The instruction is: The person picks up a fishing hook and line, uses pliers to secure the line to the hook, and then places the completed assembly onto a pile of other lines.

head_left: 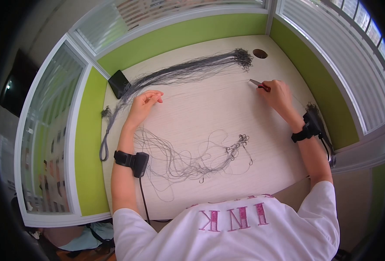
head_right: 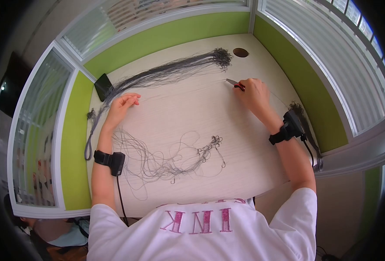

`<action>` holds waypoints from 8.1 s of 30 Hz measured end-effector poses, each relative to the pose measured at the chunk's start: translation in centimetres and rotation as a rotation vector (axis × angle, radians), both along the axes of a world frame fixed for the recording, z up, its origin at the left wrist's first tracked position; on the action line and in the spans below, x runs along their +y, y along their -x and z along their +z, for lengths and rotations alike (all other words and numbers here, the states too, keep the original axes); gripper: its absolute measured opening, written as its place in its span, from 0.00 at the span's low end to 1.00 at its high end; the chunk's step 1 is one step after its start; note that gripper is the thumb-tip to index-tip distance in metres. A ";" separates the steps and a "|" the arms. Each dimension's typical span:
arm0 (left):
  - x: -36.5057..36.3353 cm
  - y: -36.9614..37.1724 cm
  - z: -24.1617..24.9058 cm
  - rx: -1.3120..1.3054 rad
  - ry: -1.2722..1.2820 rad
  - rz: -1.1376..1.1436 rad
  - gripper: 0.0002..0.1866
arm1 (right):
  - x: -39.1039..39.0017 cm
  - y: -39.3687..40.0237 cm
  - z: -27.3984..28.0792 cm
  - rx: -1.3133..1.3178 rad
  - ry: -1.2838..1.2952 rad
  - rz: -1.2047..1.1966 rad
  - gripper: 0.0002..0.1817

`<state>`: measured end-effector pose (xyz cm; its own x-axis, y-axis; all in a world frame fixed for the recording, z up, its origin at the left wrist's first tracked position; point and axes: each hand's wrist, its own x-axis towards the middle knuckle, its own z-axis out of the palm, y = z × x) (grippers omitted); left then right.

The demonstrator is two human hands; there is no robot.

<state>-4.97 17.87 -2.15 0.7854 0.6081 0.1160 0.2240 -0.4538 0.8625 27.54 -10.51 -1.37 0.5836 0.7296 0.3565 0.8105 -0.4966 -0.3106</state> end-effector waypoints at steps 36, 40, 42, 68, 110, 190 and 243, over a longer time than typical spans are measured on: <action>3.0 2.2 -0.6 0.000 -0.687 0.276 0.08 | 5.9 -3.4 1.4 -0.116 0.269 0.042 0.15; 3.2 2.5 -1.0 -0.006 -0.707 0.260 0.08 | 5.8 -4.2 1.2 -0.107 0.265 0.004 0.15; 3.1 2.3 -1.0 0.002 -0.679 0.256 0.08 | 5.6 -4.5 1.2 -0.091 0.217 0.007 0.11; 1.7 1.7 -0.3 0.072 -0.695 0.196 0.12 | 3.3 -4.0 1.0 -0.410 0.292 0.056 0.07; -4.1 -2.2 2.3 -0.302 -0.814 0.110 0.05 | -3.0 11.2 3.9 0.102 0.066 1.015 0.13; -17.1 -2.7 6.5 -0.330 0.325 -0.082 0.06 | -2.1 12.1 3.8 -0.158 -0.569 0.579 0.21; -12.5 1.5 11.9 -0.978 -0.143 -0.247 0.25 | -2.2 12.1 3.3 -0.072 -0.605 0.662 0.17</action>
